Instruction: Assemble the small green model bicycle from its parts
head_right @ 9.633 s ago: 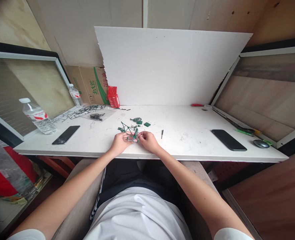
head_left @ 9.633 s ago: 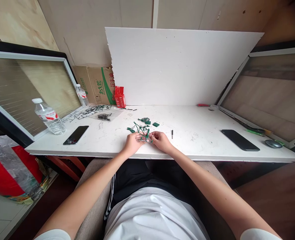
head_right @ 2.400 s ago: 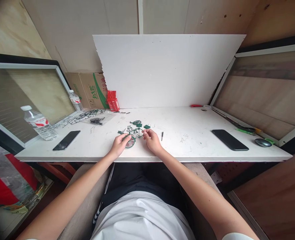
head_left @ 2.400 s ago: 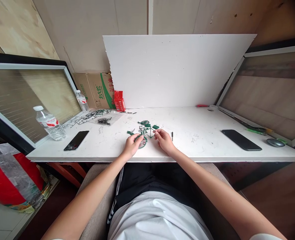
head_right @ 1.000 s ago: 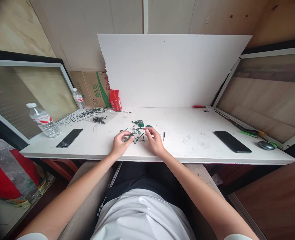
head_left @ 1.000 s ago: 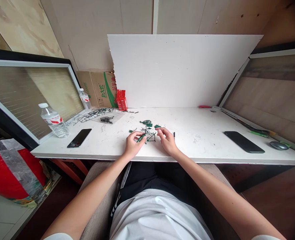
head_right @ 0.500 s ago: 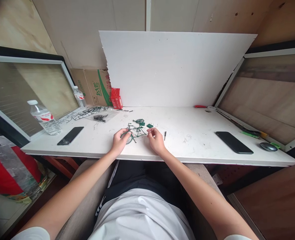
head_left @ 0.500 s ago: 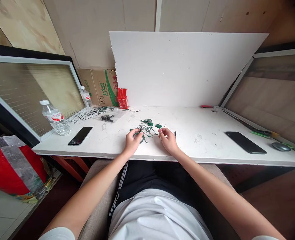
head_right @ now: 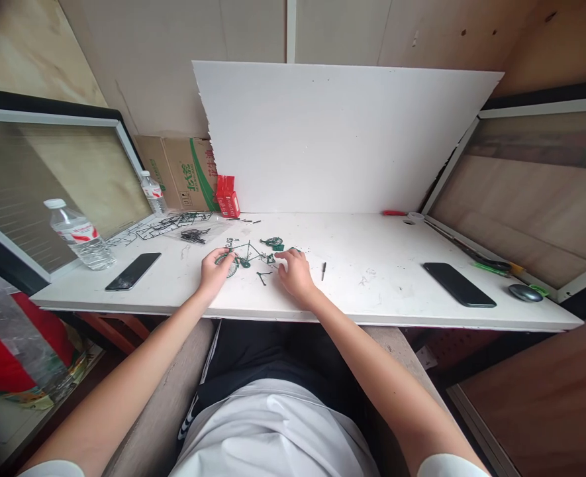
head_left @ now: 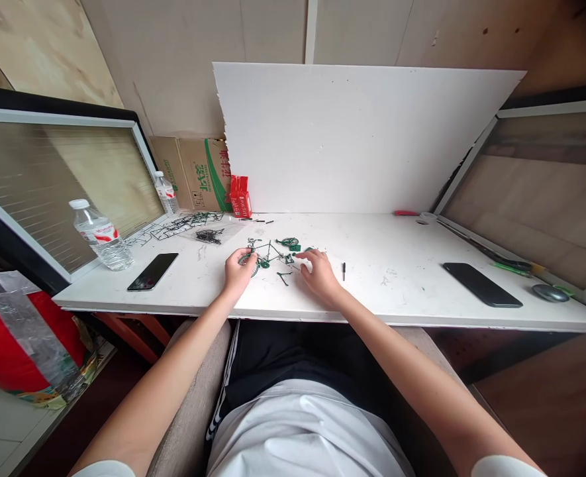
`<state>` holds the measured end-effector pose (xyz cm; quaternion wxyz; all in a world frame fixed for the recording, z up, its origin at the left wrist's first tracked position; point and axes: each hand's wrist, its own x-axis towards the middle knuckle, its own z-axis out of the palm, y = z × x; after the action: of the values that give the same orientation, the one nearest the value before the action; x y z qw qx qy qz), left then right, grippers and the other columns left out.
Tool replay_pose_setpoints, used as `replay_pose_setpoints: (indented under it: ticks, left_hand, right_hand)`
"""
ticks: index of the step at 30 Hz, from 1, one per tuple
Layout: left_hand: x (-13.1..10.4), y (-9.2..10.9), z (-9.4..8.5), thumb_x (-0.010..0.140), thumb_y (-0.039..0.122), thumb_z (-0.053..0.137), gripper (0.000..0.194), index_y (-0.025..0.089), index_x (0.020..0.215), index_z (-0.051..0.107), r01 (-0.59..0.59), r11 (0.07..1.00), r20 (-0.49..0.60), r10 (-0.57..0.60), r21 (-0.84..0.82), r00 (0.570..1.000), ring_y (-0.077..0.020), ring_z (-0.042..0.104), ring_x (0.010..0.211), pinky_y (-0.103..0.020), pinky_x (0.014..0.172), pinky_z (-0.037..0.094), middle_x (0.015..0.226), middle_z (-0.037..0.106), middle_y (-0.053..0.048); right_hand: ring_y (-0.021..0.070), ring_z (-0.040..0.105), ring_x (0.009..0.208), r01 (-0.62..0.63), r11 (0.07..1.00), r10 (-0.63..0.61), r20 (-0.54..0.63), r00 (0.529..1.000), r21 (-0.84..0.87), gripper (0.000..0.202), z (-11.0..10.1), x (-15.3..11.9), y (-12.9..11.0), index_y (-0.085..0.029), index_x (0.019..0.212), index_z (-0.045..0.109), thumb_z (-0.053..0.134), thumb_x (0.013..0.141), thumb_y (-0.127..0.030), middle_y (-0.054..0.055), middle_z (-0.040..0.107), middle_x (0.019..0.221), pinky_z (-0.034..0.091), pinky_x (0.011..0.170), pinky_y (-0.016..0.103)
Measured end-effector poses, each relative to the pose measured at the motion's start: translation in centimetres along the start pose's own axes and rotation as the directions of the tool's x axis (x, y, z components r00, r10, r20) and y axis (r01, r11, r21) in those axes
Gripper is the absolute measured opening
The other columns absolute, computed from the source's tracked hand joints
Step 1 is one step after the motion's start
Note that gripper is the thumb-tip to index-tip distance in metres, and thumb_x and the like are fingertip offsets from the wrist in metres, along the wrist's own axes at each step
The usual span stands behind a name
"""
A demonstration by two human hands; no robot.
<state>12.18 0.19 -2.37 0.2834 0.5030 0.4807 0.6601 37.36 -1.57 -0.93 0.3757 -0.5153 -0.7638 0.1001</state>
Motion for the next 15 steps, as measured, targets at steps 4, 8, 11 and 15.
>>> replay_pose_setpoints:
  ticks: [4,8,11,15]
  left_hand:
    - [-0.1,-0.2,0.0,0.082,0.037,0.080,0.028,0.017,0.101,0.073,-0.031,0.999,-0.002,0.031,0.007,1.000,-0.0245,0.074,0.106,-0.038,0.100,0.056,0.107,0.079,-0.013]
    - [-0.1,-0.3,0.1,0.083,0.038,0.079,0.029,0.017,0.102,0.074,-0.008,1.000,-0.009,0.008,0.019,1.000,-0.0235,0.075,0.102,-0.036,0.093,0.057,0.105,0.079,-0.013]
    - [0.0,-0.5,0.1,0.083,0.038,0.079,0.029,0.017,0.102,0.075,0.003,1.000,-0.005,-0.002,0.015,1.000,-0.0225,0.075,0.097,-0.034,0.089,0.057,0.104,0.079,-0.013]
    - [0.0,-0.6,0.1,0.083,0.038,0.079,0.028,0.017,0.101,0.075,0.008,1.000,-0.009,-0.008,0.004,1.000,-0.0225,0.074,0.098,-0.035,0.093,0.057,0.106,0.079,-0.012]
  right_hand:
    - [0.0397,0.055,0.122,0.042,0.923,0.030,0.180,0.983,-0.382,0.047,0.9,4.5,-0.1,-0.018,0.130,0.075,0.048,0.096,-0.001,0.022,0.068,0.135,0.048,0.096,0.051]
    - [0.0397,0.056,0.116,0.088,0.886,0.043,0.271,0.962,-0.455,0.038,2.1,7.2,0.1,-0.018,0.111,0.081,0.054,0.091,0.001,0.022,0.073,0.119,0.046,0.094,0.051]
    - [0.0373,0.056,0.113,0.096,0.871,0.053,0.288,0.956,-0.481,0.033,2.7,7.6,0.4,-0.018,0.103,0.079,0.054,0.091,0.000,0.022,0.074,0.113,0.046,0.094,0.049]
    - [0.0347,0.056,0.110,0.085,0.873,0.068,0.292,0.954,-0.480,0.032,2.8,7.6,1.3,-0.017,0.112,0.076,0.051,0.096,-0.004,0.022,0.071,0.120,0.047,0.089,0.045]
